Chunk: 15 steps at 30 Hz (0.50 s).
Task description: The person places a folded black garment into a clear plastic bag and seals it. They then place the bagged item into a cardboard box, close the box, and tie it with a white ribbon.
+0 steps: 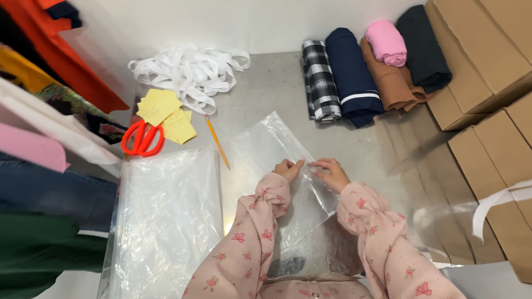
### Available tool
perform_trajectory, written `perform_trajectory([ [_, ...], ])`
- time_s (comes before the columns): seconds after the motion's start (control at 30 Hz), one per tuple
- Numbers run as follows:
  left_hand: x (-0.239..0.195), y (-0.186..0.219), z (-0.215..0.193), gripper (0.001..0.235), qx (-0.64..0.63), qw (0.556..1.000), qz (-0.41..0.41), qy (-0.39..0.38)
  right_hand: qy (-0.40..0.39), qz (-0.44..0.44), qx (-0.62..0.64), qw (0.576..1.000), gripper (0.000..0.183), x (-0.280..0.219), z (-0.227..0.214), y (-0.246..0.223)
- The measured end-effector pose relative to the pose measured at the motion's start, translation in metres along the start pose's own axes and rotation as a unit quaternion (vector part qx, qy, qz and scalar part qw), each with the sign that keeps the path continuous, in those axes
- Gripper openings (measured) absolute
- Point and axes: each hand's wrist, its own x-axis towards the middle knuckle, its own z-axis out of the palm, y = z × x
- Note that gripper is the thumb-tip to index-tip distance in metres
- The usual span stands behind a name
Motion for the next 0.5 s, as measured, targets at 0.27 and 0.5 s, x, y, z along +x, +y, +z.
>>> perform_trajectory([
  [0.27, 0.027, -0.022, 0.023, 0.037, 0.036, 0.998, 0.002, 0.043, -0.103, 0.020, -0.100, 0.989, 0.044, -0.016, 0.007, -0.023],
  [0.5, 0.007, -0.049, 0.022, 0.038, -0.194, 0.981, -0.013, -0.007, -0.007, 0.143, 0.352, 0.925, 0.040, -0.021, 0.003, 0.016],
])
